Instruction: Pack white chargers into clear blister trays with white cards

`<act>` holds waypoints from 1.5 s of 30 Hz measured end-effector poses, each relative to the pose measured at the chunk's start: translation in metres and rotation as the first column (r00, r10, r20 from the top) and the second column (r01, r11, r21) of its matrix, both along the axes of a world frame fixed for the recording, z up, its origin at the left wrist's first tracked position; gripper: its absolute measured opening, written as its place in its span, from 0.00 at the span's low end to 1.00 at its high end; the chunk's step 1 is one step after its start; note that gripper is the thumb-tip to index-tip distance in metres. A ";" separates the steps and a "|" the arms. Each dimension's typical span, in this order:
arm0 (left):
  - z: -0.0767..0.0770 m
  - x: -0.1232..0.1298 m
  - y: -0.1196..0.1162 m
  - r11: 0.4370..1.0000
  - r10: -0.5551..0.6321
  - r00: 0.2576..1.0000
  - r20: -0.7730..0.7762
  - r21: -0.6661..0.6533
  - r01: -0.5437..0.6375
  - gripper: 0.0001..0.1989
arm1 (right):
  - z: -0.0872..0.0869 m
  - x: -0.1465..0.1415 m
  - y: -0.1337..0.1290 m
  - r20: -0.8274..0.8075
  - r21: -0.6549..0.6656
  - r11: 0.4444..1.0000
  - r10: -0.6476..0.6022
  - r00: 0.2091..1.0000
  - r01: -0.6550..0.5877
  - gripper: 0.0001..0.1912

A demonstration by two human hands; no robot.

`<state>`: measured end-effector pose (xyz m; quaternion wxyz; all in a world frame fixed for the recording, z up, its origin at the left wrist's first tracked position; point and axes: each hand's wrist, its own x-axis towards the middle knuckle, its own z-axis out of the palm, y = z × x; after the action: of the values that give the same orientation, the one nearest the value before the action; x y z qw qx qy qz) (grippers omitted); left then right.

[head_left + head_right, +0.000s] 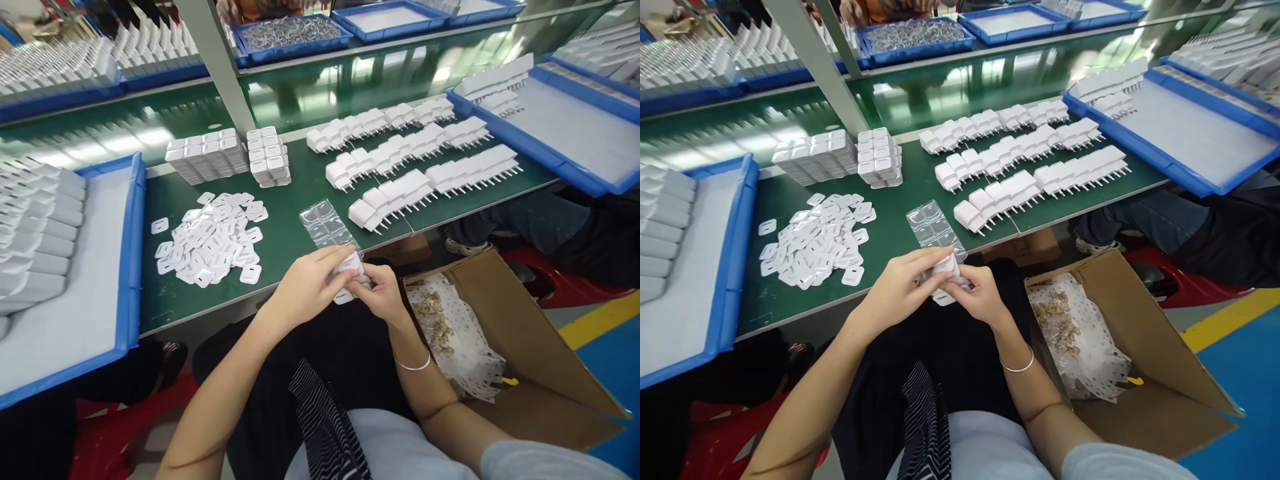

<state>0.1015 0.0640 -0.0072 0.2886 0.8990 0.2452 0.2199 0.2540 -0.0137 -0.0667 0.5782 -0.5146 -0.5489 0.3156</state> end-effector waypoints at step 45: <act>-0.001 -0.008 0.006 0.921 -0.042 0.997 -0.064 0.385 0.064 0.21 | -0.003 -0.004 0.003 -0.251 -0.196 0.943 -0.315 0.915 0.271 0.29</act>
<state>0.0931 0.0701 -0.0080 0.1044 0.9503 0.1804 0.2315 0.2501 -0.0111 -0.0696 0.6482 -0.5854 -0.3519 0.3367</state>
